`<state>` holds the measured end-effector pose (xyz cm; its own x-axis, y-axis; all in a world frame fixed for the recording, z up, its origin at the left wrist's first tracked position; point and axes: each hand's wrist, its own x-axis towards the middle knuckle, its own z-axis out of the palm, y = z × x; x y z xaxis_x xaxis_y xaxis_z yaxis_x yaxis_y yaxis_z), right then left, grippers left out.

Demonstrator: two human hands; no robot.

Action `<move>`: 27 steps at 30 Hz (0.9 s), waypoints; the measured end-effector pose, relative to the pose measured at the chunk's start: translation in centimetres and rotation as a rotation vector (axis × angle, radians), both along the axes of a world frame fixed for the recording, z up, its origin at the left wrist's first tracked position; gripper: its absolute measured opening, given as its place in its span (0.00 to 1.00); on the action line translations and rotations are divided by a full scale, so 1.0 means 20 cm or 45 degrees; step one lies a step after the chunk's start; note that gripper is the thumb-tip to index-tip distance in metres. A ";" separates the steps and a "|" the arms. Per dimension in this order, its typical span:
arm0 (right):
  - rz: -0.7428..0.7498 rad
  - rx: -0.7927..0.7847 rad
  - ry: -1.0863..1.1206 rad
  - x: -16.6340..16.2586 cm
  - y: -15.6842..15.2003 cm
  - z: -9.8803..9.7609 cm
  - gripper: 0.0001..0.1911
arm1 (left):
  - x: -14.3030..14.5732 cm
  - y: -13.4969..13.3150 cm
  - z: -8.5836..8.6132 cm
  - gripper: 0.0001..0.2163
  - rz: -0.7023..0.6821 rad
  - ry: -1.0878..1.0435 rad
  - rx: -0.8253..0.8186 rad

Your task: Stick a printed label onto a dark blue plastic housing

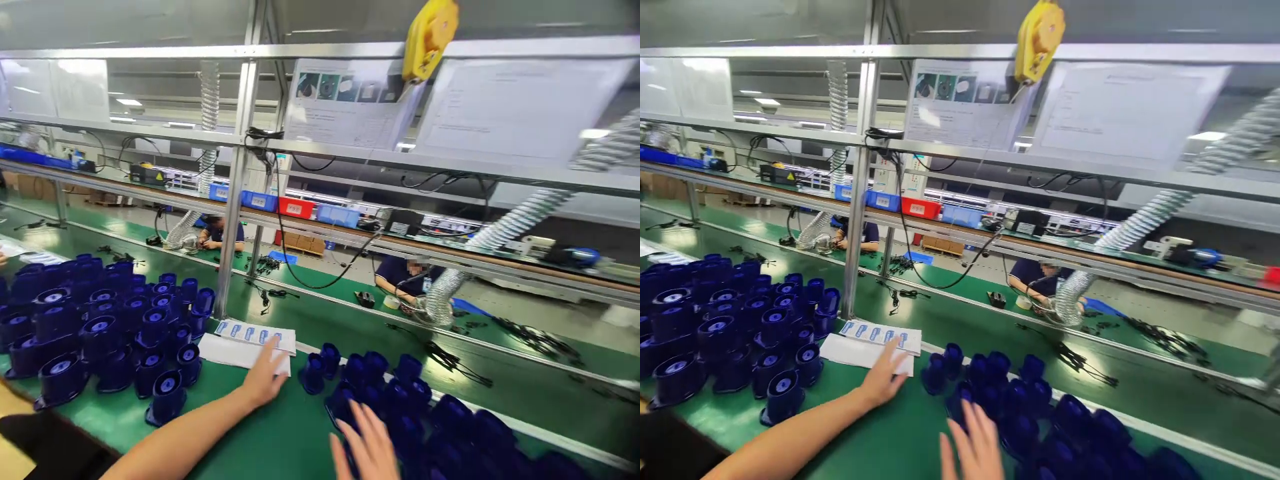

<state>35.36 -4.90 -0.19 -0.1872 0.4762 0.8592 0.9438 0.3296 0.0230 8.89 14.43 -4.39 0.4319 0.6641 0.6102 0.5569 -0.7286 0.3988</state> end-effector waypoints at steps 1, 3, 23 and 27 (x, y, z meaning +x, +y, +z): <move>0.014 -0.120 -0.026 -0.16 0.08 0.04 0.11 | -0.06 0.07 0.00 0.24 0.105 -0.043 -0.005; -0.053 -0.427 -0.020 -0.44 0.27 0.14 0.14 | -0.14 0.19 0.01 0.23 0.266 -0.104 -0.018; -1.143 -1.386 0.182 -0.03 1.07 0.30 0.27 | -0.07 0.34 -0.18 0.27 0.284 -0.015 0.029; -1.065 -1.428 0.212 0.11 1.11 0.38 0.31 | -0.01 0.30 -0.21 0.25 0.212 -0.035 0.102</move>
<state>37.65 17.39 7.33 0.5525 0.8312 -0.0619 0.8327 -0.5538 -0.0039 8.61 20.41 -8.55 0.3024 0.6739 0.6741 0.6621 -0.6573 0.3600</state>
